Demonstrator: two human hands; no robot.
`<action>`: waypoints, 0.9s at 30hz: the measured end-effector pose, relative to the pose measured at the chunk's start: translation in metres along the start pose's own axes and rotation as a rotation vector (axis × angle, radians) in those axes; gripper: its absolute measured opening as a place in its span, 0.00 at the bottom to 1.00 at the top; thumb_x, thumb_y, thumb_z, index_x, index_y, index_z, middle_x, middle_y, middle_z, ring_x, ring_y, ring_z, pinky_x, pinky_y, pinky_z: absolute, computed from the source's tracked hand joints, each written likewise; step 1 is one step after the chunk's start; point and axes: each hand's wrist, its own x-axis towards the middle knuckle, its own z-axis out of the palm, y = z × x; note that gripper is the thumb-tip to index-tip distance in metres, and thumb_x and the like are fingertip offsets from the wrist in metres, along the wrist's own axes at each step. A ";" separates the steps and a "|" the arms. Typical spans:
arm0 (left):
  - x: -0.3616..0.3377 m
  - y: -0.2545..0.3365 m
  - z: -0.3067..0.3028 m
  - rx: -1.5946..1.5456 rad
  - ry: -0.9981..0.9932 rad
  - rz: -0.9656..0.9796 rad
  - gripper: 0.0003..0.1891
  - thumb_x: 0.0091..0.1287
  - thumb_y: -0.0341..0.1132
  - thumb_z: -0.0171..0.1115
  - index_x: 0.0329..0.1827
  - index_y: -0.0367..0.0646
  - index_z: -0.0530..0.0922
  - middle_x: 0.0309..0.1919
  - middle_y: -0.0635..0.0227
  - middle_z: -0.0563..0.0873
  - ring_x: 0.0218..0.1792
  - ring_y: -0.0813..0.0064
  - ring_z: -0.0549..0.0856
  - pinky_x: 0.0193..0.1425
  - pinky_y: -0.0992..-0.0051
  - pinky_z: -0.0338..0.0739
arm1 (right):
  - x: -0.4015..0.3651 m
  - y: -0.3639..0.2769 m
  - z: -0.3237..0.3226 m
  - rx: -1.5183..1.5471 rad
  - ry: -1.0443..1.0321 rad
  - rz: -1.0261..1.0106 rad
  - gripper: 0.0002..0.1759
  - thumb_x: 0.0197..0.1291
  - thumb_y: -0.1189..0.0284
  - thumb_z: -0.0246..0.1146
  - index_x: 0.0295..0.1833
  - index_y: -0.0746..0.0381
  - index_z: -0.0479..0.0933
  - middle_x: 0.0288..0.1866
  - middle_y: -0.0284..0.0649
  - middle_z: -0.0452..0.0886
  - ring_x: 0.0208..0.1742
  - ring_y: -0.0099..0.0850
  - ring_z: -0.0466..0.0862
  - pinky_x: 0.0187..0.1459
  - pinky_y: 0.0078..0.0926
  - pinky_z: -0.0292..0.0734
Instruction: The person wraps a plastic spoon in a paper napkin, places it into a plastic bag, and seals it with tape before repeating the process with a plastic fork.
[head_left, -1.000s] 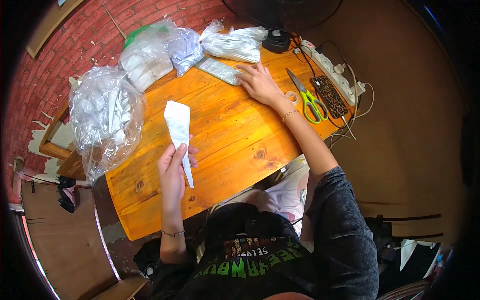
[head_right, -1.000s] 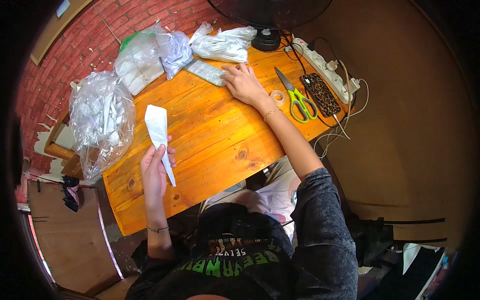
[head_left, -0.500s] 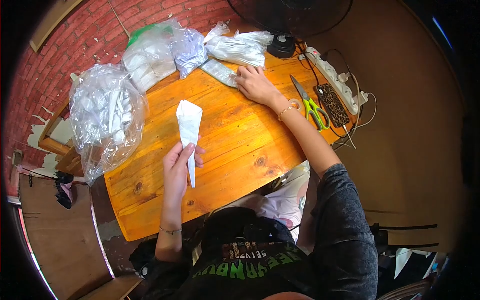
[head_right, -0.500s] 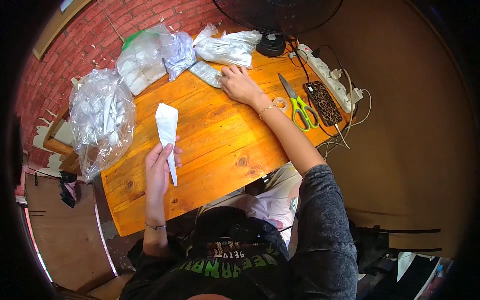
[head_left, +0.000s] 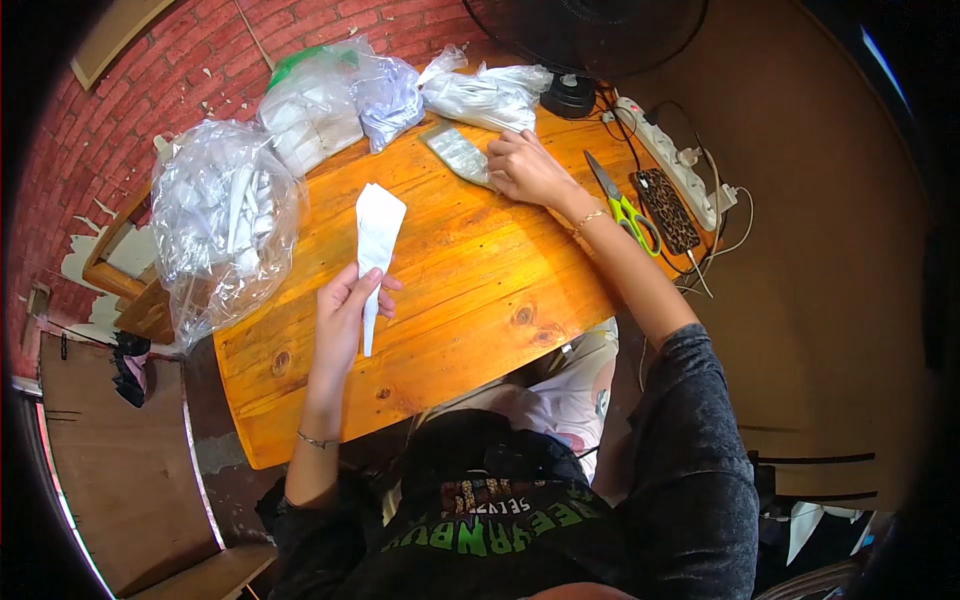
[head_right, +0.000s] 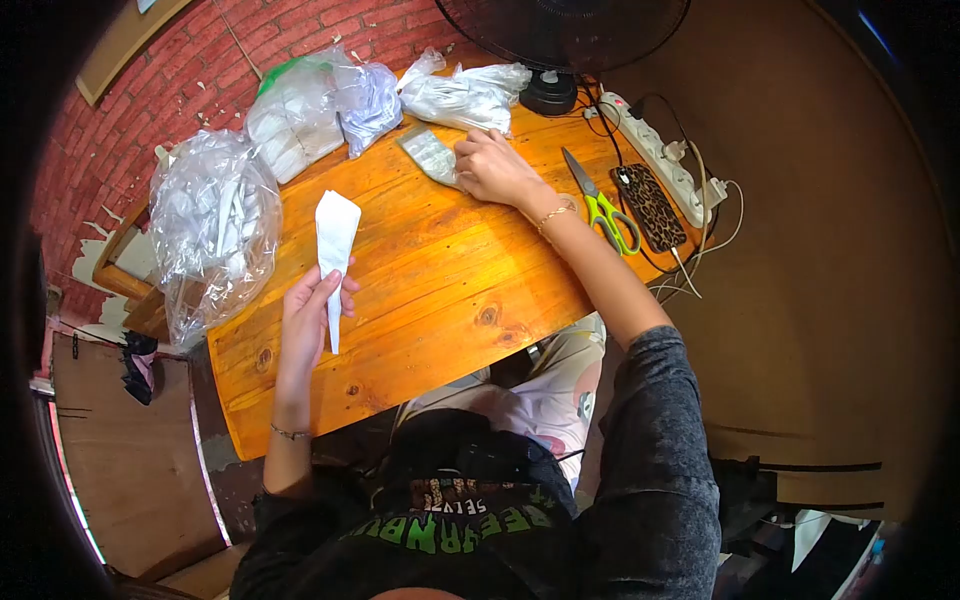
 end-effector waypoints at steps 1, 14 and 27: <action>0.003 0.000 -0.002 0.014 -0.010 0.002 0.17 0.68 0.35 0.50 0.53 0.31 0.72 0.29 0.68 0.80 0.25 0.85 0.75 0.29 0.83 0.71 | -0.005 0.001 0.000 0.060 -0.005 0.012 0.08 0.48 0.70 0.60 0.28 0.63 0.79 0.36 0.36 0.75 0.47 0.33 0.72 0.49 0.32 0.64; 0.036 0.017 0.015 0.020 -0.101 0.045 0.16 0.68 0.35 0.50 0.52 0.33 0.73 0.31 0.67 0.80 0.25 0.86 0.77 0.30 0.84 0.73 | -0.004 0.017 0.015 0.549 0.025 0.302 0.11 0.50 0.72 0.59 0.33 0.70 0.79 0.33 0.46 0.79 0.35 0.39 0.79 0.39 0.29 0.72; 0.042 0.005 0.011 0.002 -0.103 0.004 0.17 0.67 0.35 0.51 0.53 0.32 0.72 0.32 0.67 0.81 0.26 0.86 0.77 0.31 0.84 0.73 | 0.001 0.010 0.029 0.398 0.176 0.360 0.07 0.43 0.75 0.66 0.29 0.68 0.80 0.30 0.45 0.79 0.34 0.40 0.77 0.37 0.30 0.72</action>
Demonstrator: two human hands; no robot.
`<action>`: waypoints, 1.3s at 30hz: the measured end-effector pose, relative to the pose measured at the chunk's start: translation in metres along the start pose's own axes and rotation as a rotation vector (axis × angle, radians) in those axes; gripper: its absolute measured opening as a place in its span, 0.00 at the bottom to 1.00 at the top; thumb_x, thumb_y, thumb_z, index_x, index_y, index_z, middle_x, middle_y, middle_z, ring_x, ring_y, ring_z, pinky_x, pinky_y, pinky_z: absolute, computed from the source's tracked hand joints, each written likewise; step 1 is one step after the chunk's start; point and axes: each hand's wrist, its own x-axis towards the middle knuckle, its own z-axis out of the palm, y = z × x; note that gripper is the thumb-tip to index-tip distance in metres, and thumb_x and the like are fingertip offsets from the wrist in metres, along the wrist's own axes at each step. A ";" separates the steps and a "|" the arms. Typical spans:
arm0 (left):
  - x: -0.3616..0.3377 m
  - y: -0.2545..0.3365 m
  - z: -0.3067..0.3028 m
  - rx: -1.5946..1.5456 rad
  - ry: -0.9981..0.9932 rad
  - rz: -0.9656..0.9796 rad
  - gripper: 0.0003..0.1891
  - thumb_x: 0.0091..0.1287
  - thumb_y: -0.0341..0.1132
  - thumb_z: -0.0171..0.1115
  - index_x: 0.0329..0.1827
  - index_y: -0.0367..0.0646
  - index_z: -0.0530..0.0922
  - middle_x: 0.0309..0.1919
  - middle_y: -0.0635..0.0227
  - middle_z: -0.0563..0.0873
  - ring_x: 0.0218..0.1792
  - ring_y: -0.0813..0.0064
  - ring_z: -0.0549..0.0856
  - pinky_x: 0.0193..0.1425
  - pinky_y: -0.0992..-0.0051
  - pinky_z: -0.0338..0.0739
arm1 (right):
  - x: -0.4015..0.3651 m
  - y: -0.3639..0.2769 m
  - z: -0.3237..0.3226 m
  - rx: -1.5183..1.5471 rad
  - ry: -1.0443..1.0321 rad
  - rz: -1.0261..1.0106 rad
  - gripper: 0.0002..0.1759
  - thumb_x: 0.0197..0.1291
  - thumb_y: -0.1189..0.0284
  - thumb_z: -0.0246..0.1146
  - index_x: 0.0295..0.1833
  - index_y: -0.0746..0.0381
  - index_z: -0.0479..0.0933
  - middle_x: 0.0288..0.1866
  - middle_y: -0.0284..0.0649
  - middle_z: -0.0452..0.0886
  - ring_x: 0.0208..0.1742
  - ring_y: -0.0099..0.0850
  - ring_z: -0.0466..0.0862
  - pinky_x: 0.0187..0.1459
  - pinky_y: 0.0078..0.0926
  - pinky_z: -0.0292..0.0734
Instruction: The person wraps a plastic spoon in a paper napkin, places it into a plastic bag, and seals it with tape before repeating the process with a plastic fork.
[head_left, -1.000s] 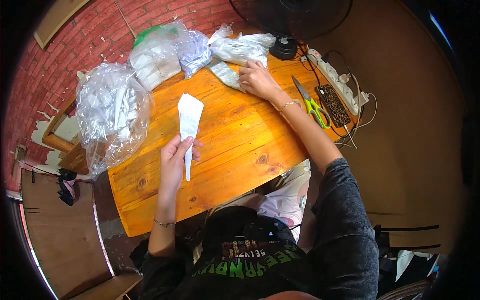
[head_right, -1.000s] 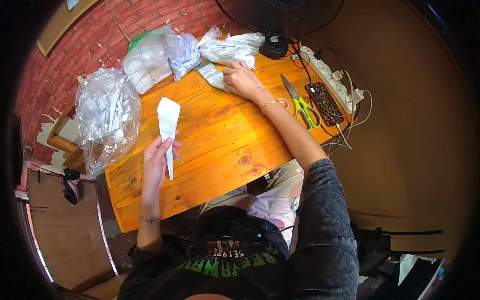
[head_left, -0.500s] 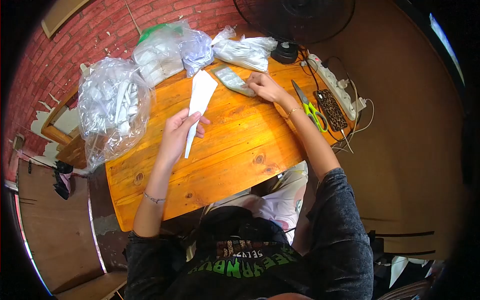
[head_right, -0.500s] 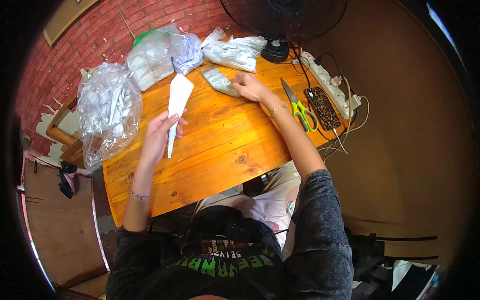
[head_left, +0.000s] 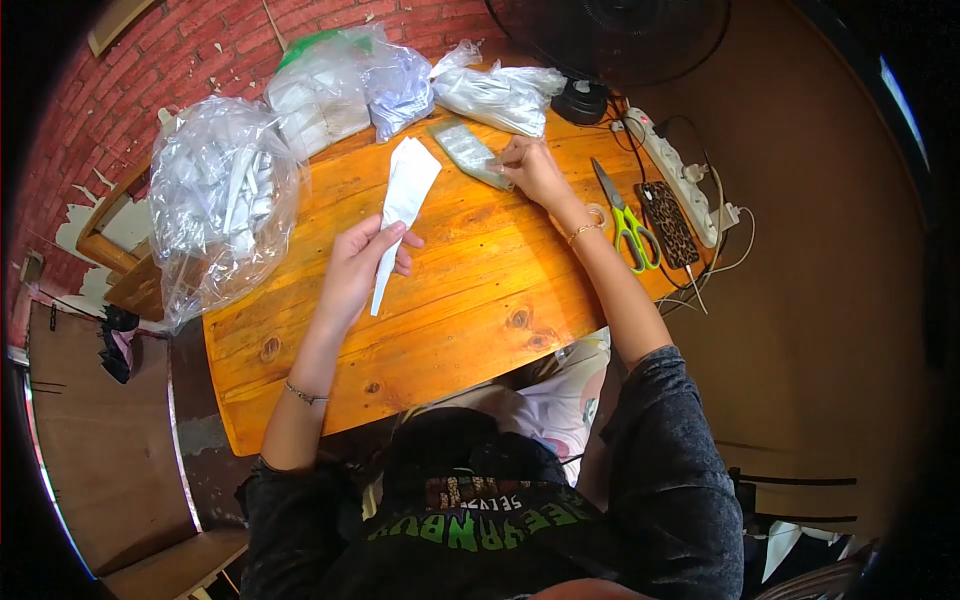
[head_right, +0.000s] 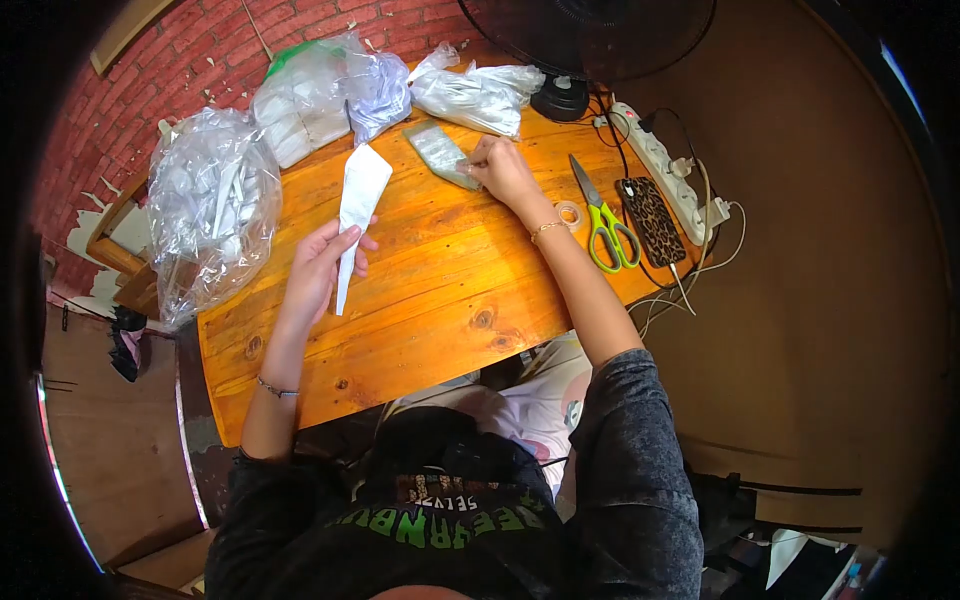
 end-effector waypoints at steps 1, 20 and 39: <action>0.002 -0.001 0.001 -0.005 -0.007 -0.001 0.17 0.67 0.35 0.51 0.53 0.32 0.72 0.32 0.67 0.81 0.26 0.86 0.77 0.31 0.84 0.73 | -0.001 -0.001 0.001 -0.048 0.012 -0.029 0.07 0.43 0.76 0.66 0.29 0.67 0.81 0.31 0.43 0.78 0.36 0.39 0.77 0.40 0.30 0.72; 0.077 -0.022 0.033 1.098 -0.711 0.614 0.08 0.62 0.32 0.51 0.39 0.39 0.77 0.29 0.61 0.81 0.36 0.62 0.80 0.69 0.55 0.52 | -0.004 -0.016 -0.011 -0.206 -0.065 -0.317 0.04 0.47 0.76 0.59 0.28 0.66 0.74 0.31 0.45 0.76 0.35 0.44 0.77 0.38 0.38 0.72; 0.195 -0.057 0.035 -0.338 -0.016 0.180 0.15 0.66 0.34 0.50 0.47 0.30 0.73 0.29 0.62 0.79 0.30 0.69 0.82 0.41 0.76 0.74 | -0.034 -0.033 0.000 -0.424 0.061 -0.406 0.04 0.46 0.78 0.58 0.29 0.63 0.69 0.33 0.40 0.69 0.36 0.36 0.72 0.36 0.31 0.71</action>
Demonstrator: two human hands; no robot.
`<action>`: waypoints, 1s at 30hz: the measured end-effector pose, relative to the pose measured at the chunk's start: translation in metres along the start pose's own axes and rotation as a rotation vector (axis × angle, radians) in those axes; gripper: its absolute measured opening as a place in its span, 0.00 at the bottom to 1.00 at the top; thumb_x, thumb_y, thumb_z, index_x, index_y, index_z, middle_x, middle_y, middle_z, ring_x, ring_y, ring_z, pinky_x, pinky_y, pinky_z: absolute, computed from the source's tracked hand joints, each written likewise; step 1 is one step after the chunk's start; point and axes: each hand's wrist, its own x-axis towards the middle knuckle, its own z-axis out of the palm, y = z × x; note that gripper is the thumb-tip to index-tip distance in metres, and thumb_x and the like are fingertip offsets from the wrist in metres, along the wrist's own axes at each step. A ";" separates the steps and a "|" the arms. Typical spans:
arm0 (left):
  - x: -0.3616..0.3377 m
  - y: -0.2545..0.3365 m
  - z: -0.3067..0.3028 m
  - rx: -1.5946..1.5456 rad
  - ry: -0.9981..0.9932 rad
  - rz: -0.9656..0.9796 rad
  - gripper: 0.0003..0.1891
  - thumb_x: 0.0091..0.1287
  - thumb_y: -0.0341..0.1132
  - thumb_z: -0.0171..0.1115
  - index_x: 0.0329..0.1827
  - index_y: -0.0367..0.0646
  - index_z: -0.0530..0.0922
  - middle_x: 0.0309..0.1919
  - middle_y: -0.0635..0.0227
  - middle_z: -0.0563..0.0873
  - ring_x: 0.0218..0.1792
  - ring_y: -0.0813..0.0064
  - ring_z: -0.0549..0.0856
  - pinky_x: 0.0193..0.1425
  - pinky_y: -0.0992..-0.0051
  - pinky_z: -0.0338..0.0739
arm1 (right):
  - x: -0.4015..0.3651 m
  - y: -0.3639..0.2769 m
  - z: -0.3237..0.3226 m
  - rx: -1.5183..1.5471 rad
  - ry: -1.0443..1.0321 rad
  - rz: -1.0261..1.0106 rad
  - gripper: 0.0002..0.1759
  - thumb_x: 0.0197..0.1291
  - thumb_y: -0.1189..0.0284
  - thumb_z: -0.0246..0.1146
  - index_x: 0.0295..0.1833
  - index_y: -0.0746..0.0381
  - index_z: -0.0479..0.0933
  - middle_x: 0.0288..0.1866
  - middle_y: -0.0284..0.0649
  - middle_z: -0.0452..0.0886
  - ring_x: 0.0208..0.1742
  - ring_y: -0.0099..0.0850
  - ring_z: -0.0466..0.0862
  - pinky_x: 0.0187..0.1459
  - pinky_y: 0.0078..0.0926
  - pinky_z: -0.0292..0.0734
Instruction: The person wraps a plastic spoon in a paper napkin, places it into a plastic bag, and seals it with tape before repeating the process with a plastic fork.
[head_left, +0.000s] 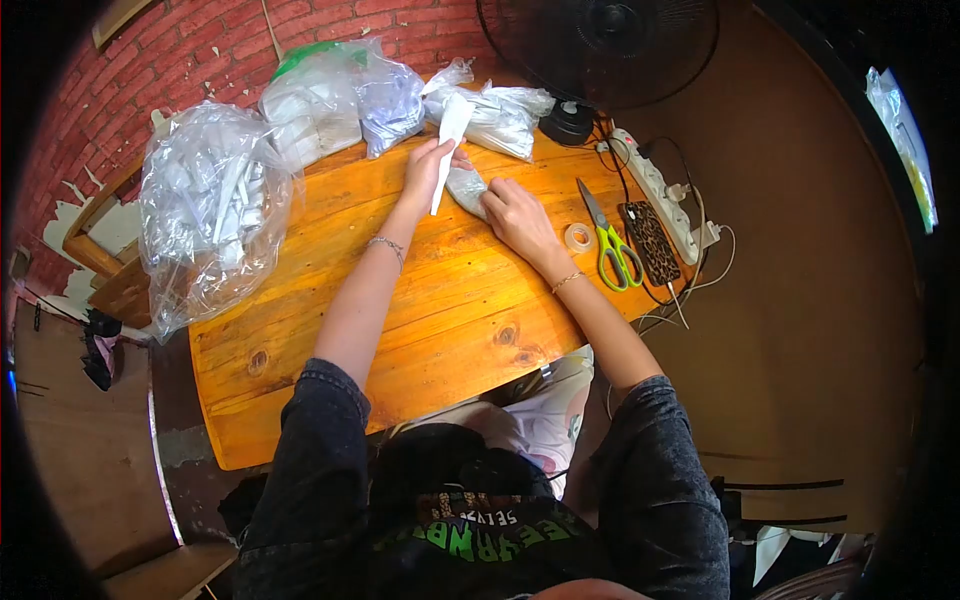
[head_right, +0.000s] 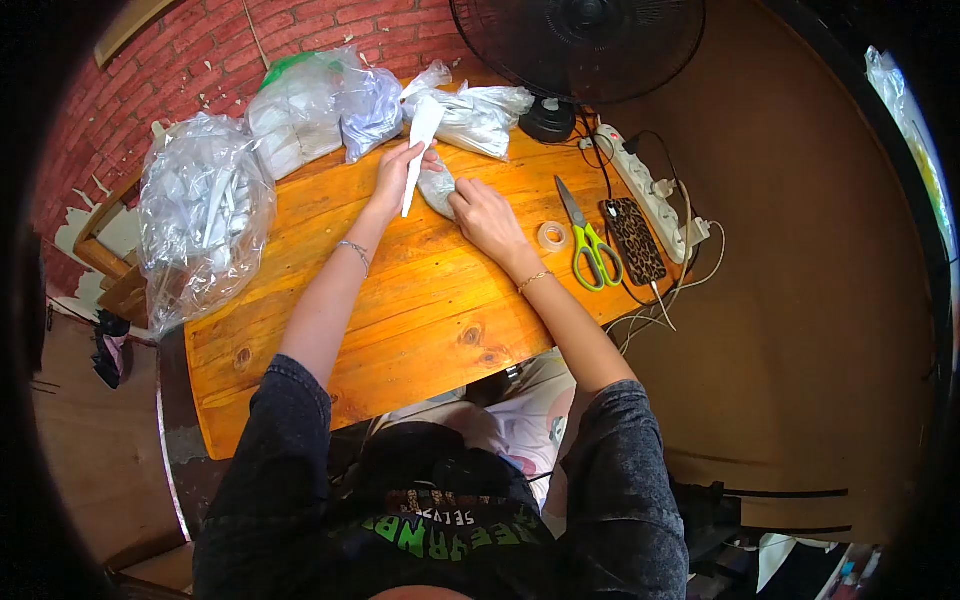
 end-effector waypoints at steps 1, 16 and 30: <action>0.001 -0.001 0.000 0.010 -0.006 -0.016 0.15 0.66 0.34 0.50 0.48 0.30 0.73 0.29 0.63 0.79 0.31 0.70 0.82 0.42 0.76 0.74 | -0.002 -0.001 0.002 0.024 0.013 0.022 0.05 0.46 0.78 0.58 0.30 0.63 0.69 0.32 0.40 0.69 0.35 0.36 0.72 0.36 0.32 0.71; 0.000 -0.006 -0.001 0.019 -0.039 -0.012 0.11 0.65 0.33 0.51 0.41 0.31 0.73 0.29 0.60 0.80 0.28 0.70 0.83 0.37 0.75 0.76 | 0.011 -0.007 -0.015 0.012 -0.072 0.177 0.05 0.59 0.74 0.50 0.35 0.64 0.63 0.23 0.47 0.73 0.30 0.44 0.74 0.36 0.37 0.65; 0.003 -0.009 0.005 0.253 -0.084 -0.008 0.11 0.67 0.34 0.49 0.39 0.33 0.73 0.30 0.61 0.81 0.31 0.71 0.84 0.39 0.78 0.74 | -0.003 0.006 -0.014 0.563 -0.052 0.637 0.11 0.66 0.68 0.45 0.43 0.66 0.61 0.33 0.58 0.74 0.38 0.56 0.73 0.39 0.45 0.66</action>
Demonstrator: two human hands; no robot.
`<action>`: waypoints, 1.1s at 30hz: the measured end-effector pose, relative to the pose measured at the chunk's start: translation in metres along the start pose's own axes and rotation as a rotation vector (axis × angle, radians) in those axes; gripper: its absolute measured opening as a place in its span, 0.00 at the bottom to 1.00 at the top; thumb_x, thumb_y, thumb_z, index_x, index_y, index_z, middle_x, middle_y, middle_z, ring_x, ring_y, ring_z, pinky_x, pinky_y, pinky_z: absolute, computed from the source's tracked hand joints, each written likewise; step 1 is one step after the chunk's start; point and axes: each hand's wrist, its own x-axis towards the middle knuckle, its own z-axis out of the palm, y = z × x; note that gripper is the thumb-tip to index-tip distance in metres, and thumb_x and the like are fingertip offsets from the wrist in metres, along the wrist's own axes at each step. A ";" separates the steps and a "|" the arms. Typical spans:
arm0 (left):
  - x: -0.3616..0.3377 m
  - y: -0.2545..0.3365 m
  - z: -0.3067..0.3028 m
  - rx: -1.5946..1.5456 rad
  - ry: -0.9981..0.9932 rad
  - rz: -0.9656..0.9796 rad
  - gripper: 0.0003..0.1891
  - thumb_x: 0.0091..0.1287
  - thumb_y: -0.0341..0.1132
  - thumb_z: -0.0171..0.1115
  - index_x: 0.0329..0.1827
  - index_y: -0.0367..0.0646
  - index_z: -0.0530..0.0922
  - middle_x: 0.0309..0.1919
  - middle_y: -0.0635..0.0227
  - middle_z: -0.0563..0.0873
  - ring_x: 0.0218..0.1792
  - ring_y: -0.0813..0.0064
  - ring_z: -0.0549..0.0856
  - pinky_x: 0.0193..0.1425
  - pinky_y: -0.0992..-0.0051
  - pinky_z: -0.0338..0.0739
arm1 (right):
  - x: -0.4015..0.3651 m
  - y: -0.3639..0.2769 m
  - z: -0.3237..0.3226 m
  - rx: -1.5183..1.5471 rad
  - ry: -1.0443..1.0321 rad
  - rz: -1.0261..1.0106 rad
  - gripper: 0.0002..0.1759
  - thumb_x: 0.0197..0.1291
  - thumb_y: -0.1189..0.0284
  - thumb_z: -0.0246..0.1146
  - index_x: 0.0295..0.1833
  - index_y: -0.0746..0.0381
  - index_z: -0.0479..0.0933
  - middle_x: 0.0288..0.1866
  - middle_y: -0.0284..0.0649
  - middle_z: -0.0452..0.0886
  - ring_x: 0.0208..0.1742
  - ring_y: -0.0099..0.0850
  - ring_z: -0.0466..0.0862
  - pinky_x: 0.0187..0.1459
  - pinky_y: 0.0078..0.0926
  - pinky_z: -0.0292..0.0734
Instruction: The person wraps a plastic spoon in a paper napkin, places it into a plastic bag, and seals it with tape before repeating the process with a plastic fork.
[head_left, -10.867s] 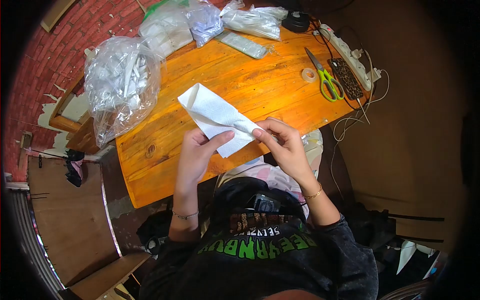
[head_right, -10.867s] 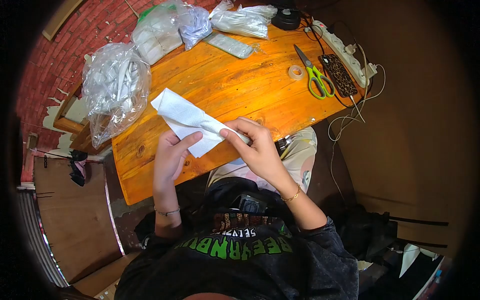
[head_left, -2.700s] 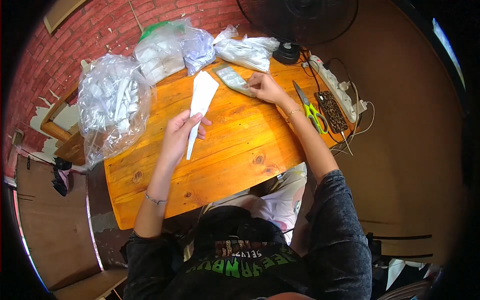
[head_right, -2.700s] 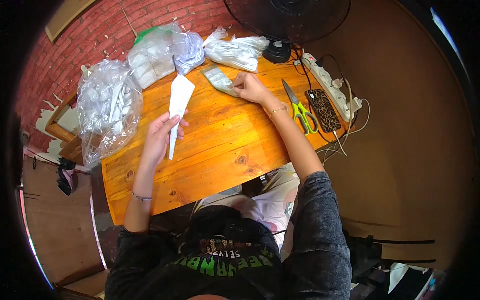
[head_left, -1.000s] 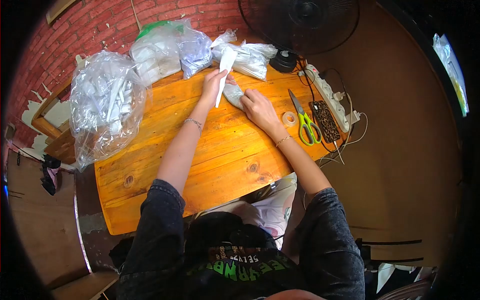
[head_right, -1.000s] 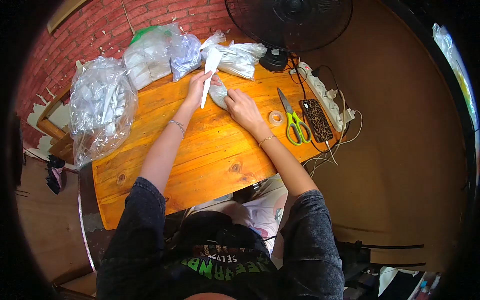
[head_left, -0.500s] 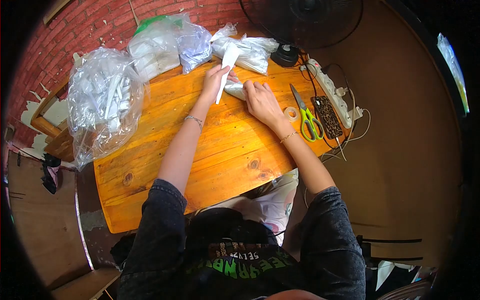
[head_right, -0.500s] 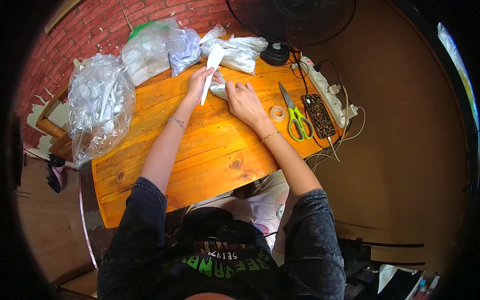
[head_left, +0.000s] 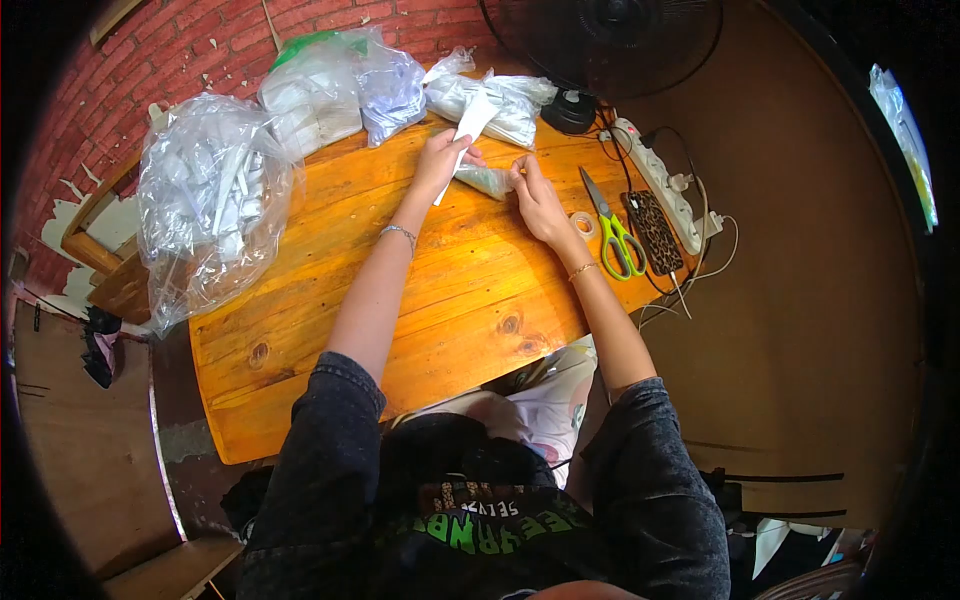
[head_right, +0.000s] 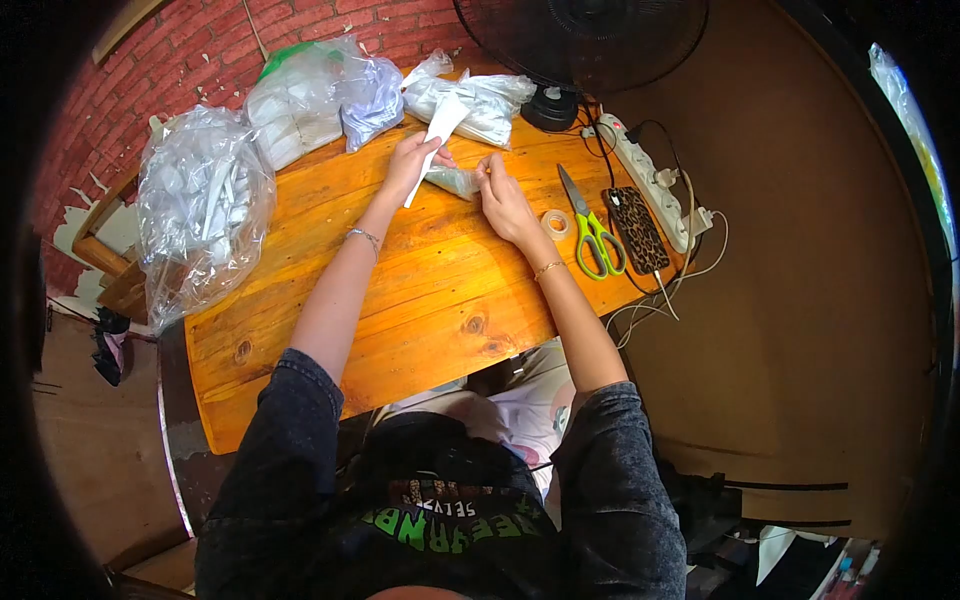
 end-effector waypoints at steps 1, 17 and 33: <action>0.000 0.000 0.000 -0.004 0.001 0.000 0.11 0.67 0.34 0.49 0.39 0.33 0.73 0.30 0.61 0.81 0.31 0.71 0.84 0.39 0.79 0.74 | 0.000 0.000 0.002 0.000 0.014 -0.025 0.10 0.65 0.68 0.45 0.43 0.65 0.61 0.33 0.57 0.74 0.38 0.56 0.73 0.39 0.45 0.66; -0.116 0.091 0.018 0.862 -0.740 0.160 0.07 0.64 0.33 0.50 0.36 0.38 0.73 0.23 0.64 0.81 0.29 0.74 0.82 0.48 0.71 0.73 | 0.010 -0.002 0.000 -0.110 -0.129 -0.173 0.10 0.52 0.70 0.61 0.37 0.66 0.78 0.30 0.48 0.80 0.31 0.40 0.81 0.34 0.31 0.74; -0.089 0.043 0.034 0.740 -0.737 -0.196 0.11 0.64 0.33 0.49 0.40 0.32 0.75 0.18 0.64 0.77 0.19 0.75 0.78 0.28 0.76 0.74 | 0.011 -0.037 -0.025 -0.278 -0.173 -0.265 0.07 0.48 0.75 0.59 0.32 0.68 0.76 0.30 0.46 0.80 0.32 0.37 0.81 0.38 0.30 0.75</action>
